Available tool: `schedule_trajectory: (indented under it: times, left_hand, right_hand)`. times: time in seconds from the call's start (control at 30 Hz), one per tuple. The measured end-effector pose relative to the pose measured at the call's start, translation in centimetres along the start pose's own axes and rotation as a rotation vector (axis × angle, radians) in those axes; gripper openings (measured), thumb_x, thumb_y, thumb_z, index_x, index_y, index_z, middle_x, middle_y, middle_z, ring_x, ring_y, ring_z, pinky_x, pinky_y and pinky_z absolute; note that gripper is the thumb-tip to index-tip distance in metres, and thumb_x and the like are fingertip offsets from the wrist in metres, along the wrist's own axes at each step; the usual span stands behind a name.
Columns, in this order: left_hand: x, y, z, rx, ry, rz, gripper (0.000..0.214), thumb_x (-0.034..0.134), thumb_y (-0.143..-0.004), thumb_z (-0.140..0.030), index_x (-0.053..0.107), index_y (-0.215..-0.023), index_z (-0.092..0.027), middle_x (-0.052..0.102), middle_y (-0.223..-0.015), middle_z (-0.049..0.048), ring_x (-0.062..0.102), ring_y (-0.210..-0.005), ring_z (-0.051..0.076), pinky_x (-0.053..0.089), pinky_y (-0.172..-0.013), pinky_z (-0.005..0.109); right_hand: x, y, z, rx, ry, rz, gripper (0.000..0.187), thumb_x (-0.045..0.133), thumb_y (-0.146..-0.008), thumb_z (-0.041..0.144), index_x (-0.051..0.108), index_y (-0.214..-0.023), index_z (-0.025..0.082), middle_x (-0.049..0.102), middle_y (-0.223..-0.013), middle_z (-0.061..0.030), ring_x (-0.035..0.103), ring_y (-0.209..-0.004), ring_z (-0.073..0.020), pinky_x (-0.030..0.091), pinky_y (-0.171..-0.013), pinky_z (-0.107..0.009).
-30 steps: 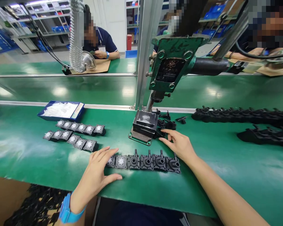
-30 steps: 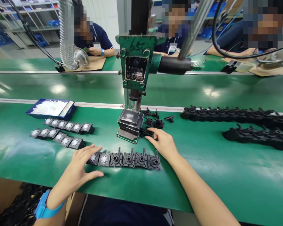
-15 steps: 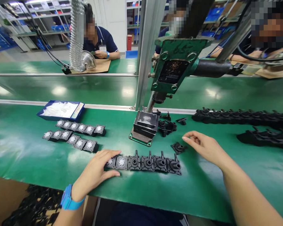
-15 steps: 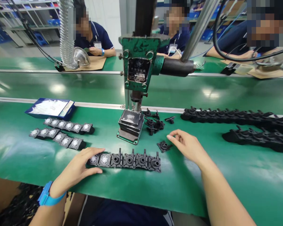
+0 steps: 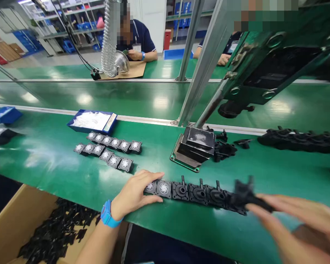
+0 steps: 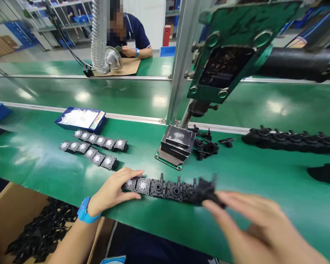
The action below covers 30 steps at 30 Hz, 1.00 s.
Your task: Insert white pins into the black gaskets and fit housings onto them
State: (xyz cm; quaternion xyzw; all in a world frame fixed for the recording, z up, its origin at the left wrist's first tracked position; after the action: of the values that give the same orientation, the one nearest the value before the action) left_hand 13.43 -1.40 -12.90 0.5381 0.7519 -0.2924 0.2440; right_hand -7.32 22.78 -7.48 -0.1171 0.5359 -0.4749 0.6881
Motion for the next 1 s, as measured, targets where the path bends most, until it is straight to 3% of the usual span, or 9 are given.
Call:
schedule_trajectory:
  times: [0.07,0.17,0.27,0.37,0.63,0.8,0.9,1.0]
  left_hand:
    - [0.2,0.0,0.1,-0.016,0.029,-0.009,0.071,0.073,-0.084,-0.039,0.039,-0.146,-0.028,0.068,-0.119,0.0074,0.063,-0.103,0.024,0.051,-0.091,0.038]
    - [0.5,0.0,0.2,-0.032,0.053,-0.009,0.082,0.074,-0.084,-0.034,0.028,-0.151,-0.029,0.067,-0.12,0.0067,0.064,-0.105,0.024,0.051,-0.093,0.039]
    - [0.7,0.0,0.4,-0.033,0.067,-0.015,0.089,0.074,-0.084,-0.032,0.02,-0.154,-0.028,0.067,-0.12,0.0066,0.064,-0.105,0.024,0.051,-0.094,0.04]
    - [0.8,-0.1,0.6,-0.032,0.08,-0.024,0.096,0.076,-0.081,-0.032,0.015,-0.155,-0.028,0.067,-0.119,0.0066,0.064,-0.106,0.025,0.051,-0.094,0.04]
    - [0.9,-0.1,0.8,-0.037,0.107,-0.024,0.093,0.075,-0.082,-0.033,0.018,-0.154,-0.026,0.068,-0.119,0.0072,0.065,-0.104,0.024,0.052,-0.092,0.04]
    - [0.4,-0.2,0.2,-0.021,0.099,-0.013,0.059,0.075,-0.082,-0.039,0.051,-0.135,-0.026,0.069,-0.116,0.0057,0.065,-0.103,0.022,0.053,-0.09,0.036]
    - [0.2,-0.3,-0.4,-0.021,0.074,-0.02,0.041,0.073,-0.084,-0.038,0.06,-0.12,-0.023,0.07,-0.113,0.0055,0.065,-0.101,0.022,0.053,-0.089,0.035]
    - [0.3,-0.3,-0.5,-0.029,0.025,-0.033,0.041,0.074,-0.084,-0.037,0.061,-0.119,-0.022,0.07,-0.112,0.0059,0.065,-0.1,0.023,0.054,-0.088,0.038]
  right_hand:
    - [1.5,-0.3,4.1,-0.189,-0.123,0.122,0.013,0.067,-0.088,0.039,0.071,-0.09,0.026,0.069,-0.08,0.0003,0.063,-0.074,-0.0142,0.043,-0.08,-0.033]
    - [5.0,-0.6,8.1,-0.245,-0.208,0.196,0.009,0.062,-0.093,0.027,0.07,-0.088,0.024,0.071,-0.078,0.0053,0.065,-0.075,-0.0092,0.035,-0.085,-0.031]
    - [7.9,-0.3,9.0,-0.267,-0.203,0.223,0.008,0.062,-0.093,0.025,0.069,-0.09,0.022,0.072,-0.079,0.0052,0.065,-0.077,-0.0089,0.032,-0.085,-0.031]
    - [9.0,-0.2,8.9,-0.29,-0.196,0.247,0.007,0.062,-0.093,0.024,0.069,-0.09,0.021,0.072,-0.079,0.0043,0.065,-0.078,-0.009,0.031,-0.085,-0.03]
    - [9.2,-0.4,9.1,-0.297,-0.169,0.312,0.012,0.059,-0.093,0.018,0.064,-0.083,0.018,0.07,-0.075,0.0039,0.063,-0.076,-0.0084,0.029,-0.084,-0.03]
    - [9.5,-0.3,9.1,-0.317,-0.192,0.345,0.017,0.054,-0.097,0.021,0.065,-0.083,0.018,0.069,-0.074,0.0033,0.063,-0.074,-0.0083,0.03,-0.086,-0.031]
    - [7.8,-1.3,8.3,-0.294,-0.212,0.311,0.02,0.053,-0.098,0.032,0.068,-0.089,0.022,0.07,-0.077,0.0024,0.063,-0.074,-0.0095,0.034,-0.086,-0.031]
    - [4.9,-3.2,4.8,-0.181,-0.081,0.14,0.015,0.057,-0.095,0.032,0.069,-0.093,0.024,0.071,-0.081,0.0008,0.062,-0.072,-0.0113,0.042,-0.078,-0.029]
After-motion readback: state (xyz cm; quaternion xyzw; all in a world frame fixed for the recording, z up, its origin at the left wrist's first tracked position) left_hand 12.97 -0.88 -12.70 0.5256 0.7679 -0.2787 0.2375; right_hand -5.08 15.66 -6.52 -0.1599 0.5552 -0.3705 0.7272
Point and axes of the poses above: each hand's wrist, its own y-axis away from the middle knuckle, its own x-axis out of the palm, z = x × y, the point moved 1 cm from there along -y, towards the middle knuckle
